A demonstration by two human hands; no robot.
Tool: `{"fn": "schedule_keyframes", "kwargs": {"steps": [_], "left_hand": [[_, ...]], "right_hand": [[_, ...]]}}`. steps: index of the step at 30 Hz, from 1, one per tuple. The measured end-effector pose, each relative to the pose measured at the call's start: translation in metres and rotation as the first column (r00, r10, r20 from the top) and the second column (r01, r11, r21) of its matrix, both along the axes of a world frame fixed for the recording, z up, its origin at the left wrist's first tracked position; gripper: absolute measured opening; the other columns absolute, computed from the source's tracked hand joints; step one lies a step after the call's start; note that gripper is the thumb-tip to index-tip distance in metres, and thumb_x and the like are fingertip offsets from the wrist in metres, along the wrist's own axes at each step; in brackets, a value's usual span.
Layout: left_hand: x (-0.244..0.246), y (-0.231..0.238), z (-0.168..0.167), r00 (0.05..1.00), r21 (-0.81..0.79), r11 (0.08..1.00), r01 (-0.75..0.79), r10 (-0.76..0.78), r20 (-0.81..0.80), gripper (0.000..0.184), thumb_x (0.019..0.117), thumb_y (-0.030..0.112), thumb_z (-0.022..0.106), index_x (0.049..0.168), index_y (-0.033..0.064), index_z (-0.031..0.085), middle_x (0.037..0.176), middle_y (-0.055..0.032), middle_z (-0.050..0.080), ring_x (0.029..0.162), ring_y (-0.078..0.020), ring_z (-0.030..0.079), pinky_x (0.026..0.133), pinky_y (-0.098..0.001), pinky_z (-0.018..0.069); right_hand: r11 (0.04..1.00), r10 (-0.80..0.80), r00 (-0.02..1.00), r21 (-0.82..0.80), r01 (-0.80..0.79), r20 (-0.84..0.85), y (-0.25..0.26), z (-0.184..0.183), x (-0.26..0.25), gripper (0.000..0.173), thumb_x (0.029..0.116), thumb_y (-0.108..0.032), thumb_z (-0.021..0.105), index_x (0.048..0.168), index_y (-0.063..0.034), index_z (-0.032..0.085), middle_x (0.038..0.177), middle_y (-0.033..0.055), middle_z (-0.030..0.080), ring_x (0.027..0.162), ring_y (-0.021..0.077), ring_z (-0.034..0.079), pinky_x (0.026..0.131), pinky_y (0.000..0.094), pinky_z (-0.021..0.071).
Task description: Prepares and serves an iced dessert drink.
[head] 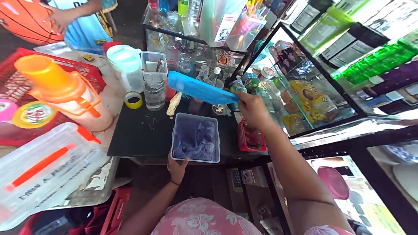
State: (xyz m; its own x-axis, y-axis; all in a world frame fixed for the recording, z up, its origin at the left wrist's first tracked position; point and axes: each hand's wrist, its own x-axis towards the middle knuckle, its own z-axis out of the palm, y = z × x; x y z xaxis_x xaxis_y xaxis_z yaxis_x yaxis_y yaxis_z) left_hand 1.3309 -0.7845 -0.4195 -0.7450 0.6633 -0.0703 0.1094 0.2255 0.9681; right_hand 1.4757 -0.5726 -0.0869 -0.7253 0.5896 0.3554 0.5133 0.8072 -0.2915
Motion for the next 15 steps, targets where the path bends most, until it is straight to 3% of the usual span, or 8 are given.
{"fn": "schedule_keyframes", "kwargs": {"steps": [3, 6, 10, 13, 15], "left_hand": [[-0.01, -0.005, -0.002, 0.998, 0.037, 0.997, 0.066, -0.065, -0.009, 0.123, 0.0718, 0.052, 0.079, 0.157, -0.0125, 0.018, 0.155, -0.0335, 0.037, 0.146, -0.0474, 0.034, 0.115, -0.0717, 0.0223], [-0.036, -0.031, 0.004, 0.993, 0.069, 0.99, 0.119, -0.117, -0.032, 0.121, 0.0747, 0.05, 0.081, 0.155, -0.0154, 0.017, 0.157, -0.0392, 0.027, 0.148, -0.0479, 0.03, 0.12, -0.0565, 0.0293], [-0.082, -0.083, 0.007, 0.992, 0.004, 0.998, 0.061, -0.061, -0.112, 0.106, 0.079, 0.036, 0.081, 0.152, -0.0163, 0.025, 0.151, -0.0406, 0.035, 0.142, -0.0481, 0.037, 0.117, -0.0532, 0.0343], [-0.113, -0.118, 0.011, 0.987, -0.035, 0.999, -0.02, 0.014, -0.159, 0.097, 0.0809, 0.03, 0.079, 0.15, -0.0158, 0.029, 0.148, -0.0408, 0.039, 0.135, -0.0492, 0.045, 0.108, -0.0565, 0.0426], [-0.128, -0.133, 0.011, 0.987, -0.065, 0.997, -0.051, 0.04, -0.159, 0.094, 0.0823, 0.025, 0.079, 0.151, -0.0155, 0.028, 0.148, -0.0413, 0.039, 0.133, -0.0487, 0.047, 0.107, -0.0556, 0.0439]], "right_hand": [[0.992, 0.095, 0.995, -0.082, -0.097, -0.02, 0.014, -0.01, -0.06, 0.034, 0.0958, 0.008, 0.052, 0.127, 0.0061, 0.066, 0.111, 0.0269, 0.072, 0.1, 0.0425, 0.071, 0.09, 0.0581, 0.0553], [0.957, 0.2, 0.98, -0.214, -0.197, -0.008, 0.029, -0.034, -0.129, 0.037, 0.0963, 0.008, 0.051, 0.13, 0.0062, 0.064, 0.119, 0.0272, 0.07, 0.11, 0.0421, 0.069, 0.1, 0.057, 0.0514], [0.907, 0.255, 0.966, -0.356, -0.226, 0.039, 0.052, -0.075, -0.202, 0.038, 0.0971, 0.006, 0.051, 0.132, 0.004, 0.064, 0.123, 0.0276, 0.068, 0.118, 0.0427, 0.065, 0.105, 0.0582, 0.0477], [0.876, 0.275, 0.956, -0.436, -0.207, 0.099, 0.06, -0.088, -0.232, 0.037, 0.0968, 0.005, 0.052, 0.132, 0.0048, 0.063, 0.128, 0.0279, 0.065, 0.125, 0.0418, 0.061, 0.109, 0.0568, 0.0442], [0.862, 0.292, 0.952, -0.459, -0.217, 0.098, 0.064, -0.097, -0.242, 0.038, 0.0957, 0.007, 0.052, 0.133, 0.0057, 0.063, 0.131, 0.0279, 0.064, 0.128, 0.0408, 0.058, 0.112, 0.0556, 0.0419]]}}
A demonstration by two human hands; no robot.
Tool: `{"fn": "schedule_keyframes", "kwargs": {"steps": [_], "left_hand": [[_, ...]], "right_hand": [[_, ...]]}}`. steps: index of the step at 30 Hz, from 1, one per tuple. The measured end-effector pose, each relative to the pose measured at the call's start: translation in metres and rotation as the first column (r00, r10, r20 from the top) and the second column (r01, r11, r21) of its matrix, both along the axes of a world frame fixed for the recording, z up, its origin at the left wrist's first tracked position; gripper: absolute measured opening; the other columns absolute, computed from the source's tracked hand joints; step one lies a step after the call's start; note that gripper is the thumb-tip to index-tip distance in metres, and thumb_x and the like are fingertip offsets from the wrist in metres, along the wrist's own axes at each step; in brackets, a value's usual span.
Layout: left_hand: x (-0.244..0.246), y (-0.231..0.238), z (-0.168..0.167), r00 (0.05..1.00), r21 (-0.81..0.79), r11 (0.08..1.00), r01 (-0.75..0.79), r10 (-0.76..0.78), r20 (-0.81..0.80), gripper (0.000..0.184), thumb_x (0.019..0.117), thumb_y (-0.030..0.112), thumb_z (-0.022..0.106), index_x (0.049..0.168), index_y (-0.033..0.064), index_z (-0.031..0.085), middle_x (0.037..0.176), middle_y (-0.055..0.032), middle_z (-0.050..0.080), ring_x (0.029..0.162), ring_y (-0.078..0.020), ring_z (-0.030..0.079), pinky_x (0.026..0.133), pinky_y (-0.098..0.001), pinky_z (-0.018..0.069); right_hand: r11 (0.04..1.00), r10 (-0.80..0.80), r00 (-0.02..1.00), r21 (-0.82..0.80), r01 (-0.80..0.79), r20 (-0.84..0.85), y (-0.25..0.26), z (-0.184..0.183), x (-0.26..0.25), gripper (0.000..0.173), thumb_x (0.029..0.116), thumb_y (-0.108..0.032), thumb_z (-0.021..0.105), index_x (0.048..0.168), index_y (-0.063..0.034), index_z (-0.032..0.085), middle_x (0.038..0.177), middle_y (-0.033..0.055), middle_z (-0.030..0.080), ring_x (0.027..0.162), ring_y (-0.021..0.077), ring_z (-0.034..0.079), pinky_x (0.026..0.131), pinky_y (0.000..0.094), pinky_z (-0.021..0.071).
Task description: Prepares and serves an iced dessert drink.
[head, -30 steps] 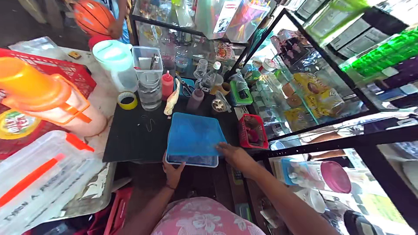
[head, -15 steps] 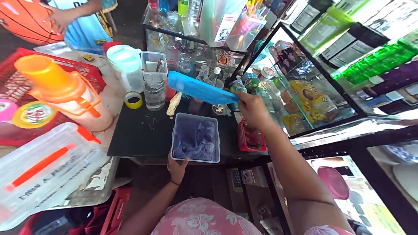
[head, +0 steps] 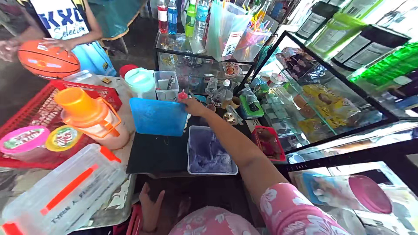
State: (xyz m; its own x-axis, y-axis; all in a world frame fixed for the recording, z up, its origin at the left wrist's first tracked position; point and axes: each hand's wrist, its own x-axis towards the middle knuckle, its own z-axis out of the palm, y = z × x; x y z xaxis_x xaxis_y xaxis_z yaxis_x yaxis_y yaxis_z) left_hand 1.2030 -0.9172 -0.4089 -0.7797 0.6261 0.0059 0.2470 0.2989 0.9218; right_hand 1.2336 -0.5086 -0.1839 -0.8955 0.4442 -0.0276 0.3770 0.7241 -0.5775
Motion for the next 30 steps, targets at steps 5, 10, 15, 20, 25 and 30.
{"fn": "schedule_keyframes", "kwargs": {"steps": [5, 10, 15, 20, 25, 30], "left_hand": [[-0.021, 0.004, -0.009, 0.998, -0.014, 1.0, 0.002, -0.003, -0.056, 0.091, 0.0823, 0.027, 0.077, 0.148, -0.0158, 0.033, 0.143, -0.0411, 0.044, 0.128, -0.0491, 0.049, 0.103, -0.0569, 0.0454], [-0.029, 0.052, 0.021, 0.992, -0.058, 0.991, 0.122, -0.121, 0.024, 0.083, 0.0854, 0.022, 0.077, 0.149, -0.0115, 0.036, 0.148, -0.0368, 0.042, 0.124, -0.045, 0.055, 0.095, -0.0541, 0.0516], [-0.04, 0.098, 0.025, 0.94, 0.025, 0.981, 0.192, -0.191, 0.284, 0.082, 0.0902, 0.016, 0.072, 0.155, -0.0071, 0.028, 0.154, -0.0331, 0.036, 0.128, -0.0372, 0.057, 0.097, -0.0446, 0.0543], [-0.045, 0.131, 0.033, 0.829, -0.005, 0.993, 0.118, -0.096, 0.55, 0.078, 0.0968, 0.012, 0.066, 0.158, -0.0033, 0.021, 0.158, -0.0279, 0.034, 0.137, -0.0336, 0.049, 0.109, -0.0448, 0.0462], [-0.051, 0.15, 0.034, 0.749, 0.051, 0.998, 0.026, -0.053, 0.661, 0.071, 0.1002, 0.009, 0.059, 0.158, -0.0026, 0.02, 0.158, -0.0261, 0.034, 0.142, -0.0313, 0.043, 0.113, -0.0443, 0.0408], [-0.059, 0.175, 0.042, 0.739, 0.0, 0.996, 0.089, -0.066, 0.671, 0.068, 0.1033, 0.011, 0.056, 0.16, -0.0015, 0.021, 0.16, -0.0271, 0.031, 0.144, -0.0345, 0.039, 0.115, -0.0479, 0.0368]], "right_hand": [[0.993, -0.099, 0.995, -0.059, 0.1, 0.015, 0.006, -0.02, -0.017, 0.039, 0.0982, 0.005, 0.051, 0.136, 0.004, 0.061, 0.134, 0.0278, 0.062, 0.13, 0.041, 0.058, 0.112, 0.0561, 0.0417], [0.942, -0.294, 0.949, -0.201, 0.268, -0.112, 0.013, -0.033, -0.022, 0.041, 0.0942, -0.001, 0.063, 0.135, 0.0046, 0.059, 0.128, 0.0271, 0.065, 0.121, 0.0395, 0.063, 0.105, 0.0557, 0.0487], [0.924, -0.317, 0.937, -0.272, 0.27, -0.146, 0.011, -0.043, -0.023, 0.041, 0.0909, -0.002, 0.069, 0.131, 0.0054, 0.061, 0.115, 0.0256, 0.069, 0.109, 0.0368, 0.067, 0.098, 0.0544, 0.0524], [0.927, -0.278, 0.952, -0.296, 0.231, -0.131, 0.003, -0.053, -0.026, 0.04, 0.0935, -0.001, 0.063, 0.133, 0.0048, 0.061, 0.112, 0.0247, 0.069, 0.106, 0.0365, 0.067, 0.097, 0.0539, 0.0519], [0.965, -0.139, 0.988, -0.235, 0.12, -0.07, -0.034, -0.04, -0.024, 0.033, 0.097, -0.007, 0.069, 0.128, 0.0047, 0.065, 0.125, 0.0268, 0.065, 0.117, 0.0385, 0.063, 0.105, 0.053, 0.0486], [0.99, -0.108, 0.988, -0.076, 0.116, 0.107, -0.061, -0.022, -0.02, 0.033, 0.1032, -0.011, 0.06, 0.135, -0.0061, 0.061, 0.124, 0.0228, 0.068, 0.116, 0.0412, 0.066, 0.099, 0.0602, 0.0508]]}}
